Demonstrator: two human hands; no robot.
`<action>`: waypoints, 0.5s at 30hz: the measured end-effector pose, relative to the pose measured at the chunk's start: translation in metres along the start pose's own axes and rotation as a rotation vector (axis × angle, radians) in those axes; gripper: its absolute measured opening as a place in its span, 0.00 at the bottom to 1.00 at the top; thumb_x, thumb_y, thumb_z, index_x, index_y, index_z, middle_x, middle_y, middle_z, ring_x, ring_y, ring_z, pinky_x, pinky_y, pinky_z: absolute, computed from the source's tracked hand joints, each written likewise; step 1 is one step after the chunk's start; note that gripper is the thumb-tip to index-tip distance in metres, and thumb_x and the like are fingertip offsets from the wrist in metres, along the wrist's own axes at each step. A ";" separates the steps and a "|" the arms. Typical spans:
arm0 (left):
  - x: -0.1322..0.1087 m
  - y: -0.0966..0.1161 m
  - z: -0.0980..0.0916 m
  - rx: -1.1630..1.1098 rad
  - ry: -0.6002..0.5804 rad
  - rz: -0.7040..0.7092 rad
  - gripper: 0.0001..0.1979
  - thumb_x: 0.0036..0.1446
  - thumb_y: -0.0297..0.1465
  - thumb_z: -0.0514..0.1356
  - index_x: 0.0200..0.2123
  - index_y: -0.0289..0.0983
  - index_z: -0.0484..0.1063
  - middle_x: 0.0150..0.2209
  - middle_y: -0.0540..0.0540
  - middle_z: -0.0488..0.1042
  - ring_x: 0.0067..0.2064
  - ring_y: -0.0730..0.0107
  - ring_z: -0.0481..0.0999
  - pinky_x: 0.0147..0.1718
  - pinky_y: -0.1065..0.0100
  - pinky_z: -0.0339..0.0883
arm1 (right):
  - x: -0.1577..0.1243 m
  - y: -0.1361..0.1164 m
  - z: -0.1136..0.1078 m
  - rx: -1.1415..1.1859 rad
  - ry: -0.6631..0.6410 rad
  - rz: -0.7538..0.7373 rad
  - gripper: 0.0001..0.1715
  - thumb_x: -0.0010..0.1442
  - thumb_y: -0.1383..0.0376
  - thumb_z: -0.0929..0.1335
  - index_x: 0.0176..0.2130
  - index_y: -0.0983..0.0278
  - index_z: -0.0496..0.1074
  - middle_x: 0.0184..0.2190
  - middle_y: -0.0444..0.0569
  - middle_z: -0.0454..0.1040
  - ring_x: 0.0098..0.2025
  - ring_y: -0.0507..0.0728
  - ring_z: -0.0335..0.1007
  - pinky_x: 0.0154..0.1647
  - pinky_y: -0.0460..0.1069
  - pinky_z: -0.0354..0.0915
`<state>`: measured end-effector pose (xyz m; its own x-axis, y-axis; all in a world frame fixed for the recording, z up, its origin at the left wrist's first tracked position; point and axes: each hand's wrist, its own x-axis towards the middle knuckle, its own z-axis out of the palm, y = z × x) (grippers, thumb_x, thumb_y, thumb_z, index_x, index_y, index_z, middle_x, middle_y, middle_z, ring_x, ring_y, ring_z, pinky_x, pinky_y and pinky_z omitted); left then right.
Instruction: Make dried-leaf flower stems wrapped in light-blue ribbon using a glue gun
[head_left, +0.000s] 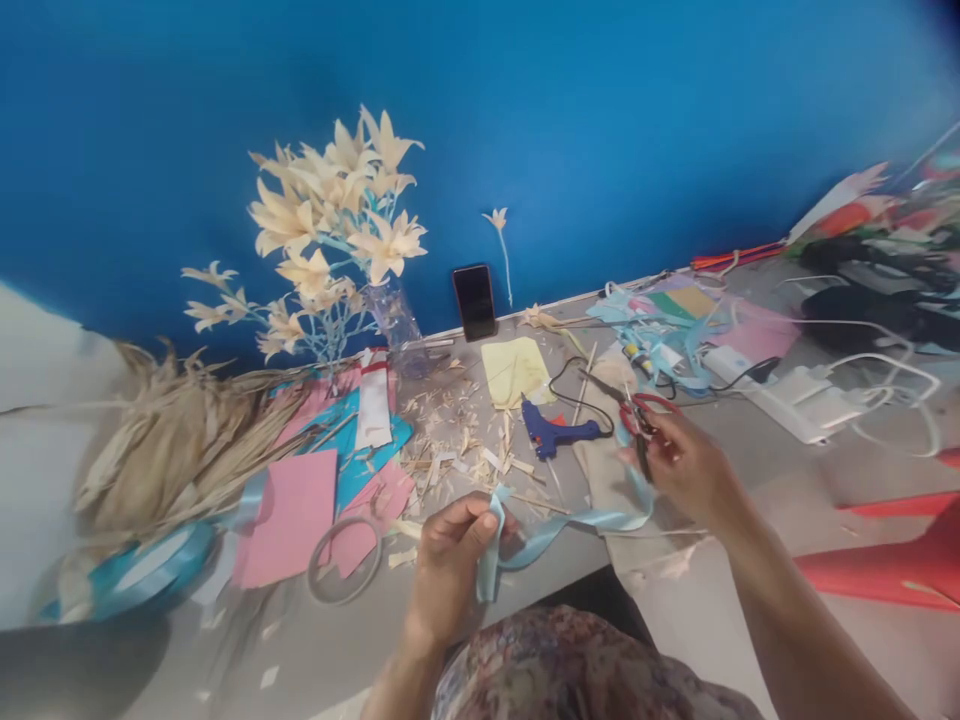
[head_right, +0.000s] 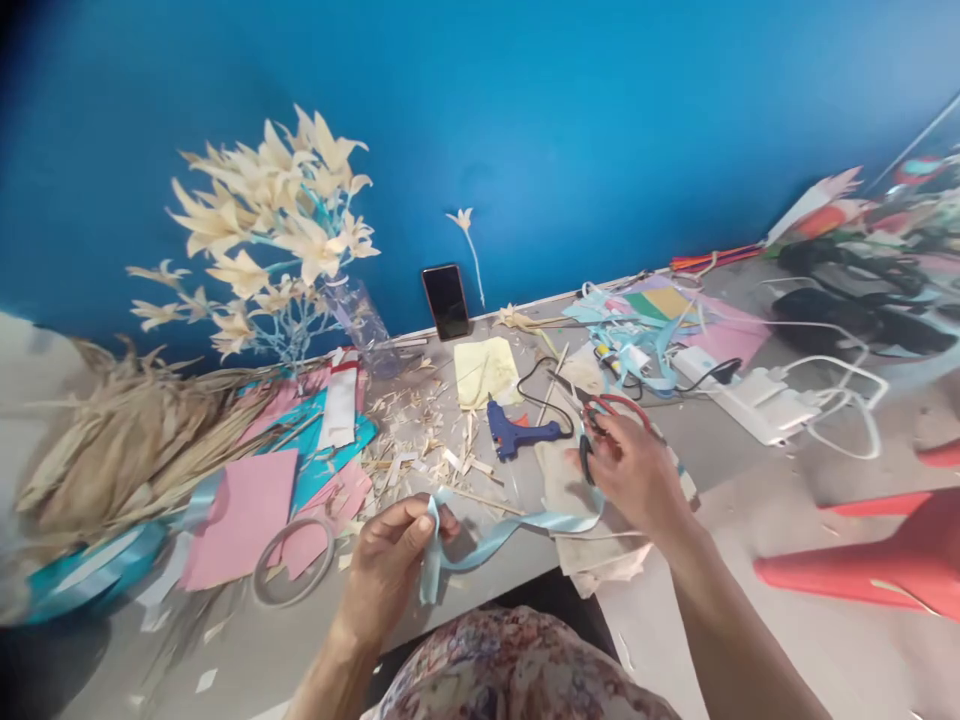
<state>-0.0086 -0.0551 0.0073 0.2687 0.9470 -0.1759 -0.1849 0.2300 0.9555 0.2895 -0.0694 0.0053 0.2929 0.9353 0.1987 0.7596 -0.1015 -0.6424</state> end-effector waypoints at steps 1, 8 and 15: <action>0.001 0.000 0.001 0.013 -0.007 -0.005 0.13 0.55 0.40 0.67 0.25 0.37 0.78 0.27 0.47 0.75 0.31 0.68 0.71 0.35 0.67 0.64 | 0.006 0.009 -0.003 -0.098 0.064 0.008 0.21 0.55 0.51 0.70 0.43 0.63 0.74 0.36 0.53 0.75 0.33 0.59 0.68 0.34 0.51 0.63; 0.015 0.001 0.015 0.183 -0.036 0.048 0.13 0.56 0.41 0.65 0.26 0.38 0.77 0.32 0.46 0.75 0.37 0.63 0.72 0.38 0.65 0.64 | 0.030 0.033 -0.008 -0.416 -0.046 0.122 0.25 0.59 0.48 0.66 0.20 0.62 0.66 0.17 0.44 0.64 0.20 0.52 0.57 0.22 0.47 0.49; 0.018 0.005 0.011 0.298 0.109 0.125 0.15 0.54 0.43 0.65 0.24 0.38 0.78 0.52 0.39 0.75 0.56 0.49 0.70 0.52 0.60 0.62 | 0.047 0.053 0.006 -0.347 -0.226 0.091 0.19 0.53 0.55 0.71 0.20 0.61 0.62 0.17 0.42 0.65 0.21 0.52 0.58 0.24 0.48 0.47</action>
<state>0.0059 -0.0391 0.0116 0.1556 0.9859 -0.0616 0.0788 0.0498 0.9956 0.3399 -0.0288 -0.0237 0.2620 0.9643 -0.0394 0.8986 -0.2587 -0.3543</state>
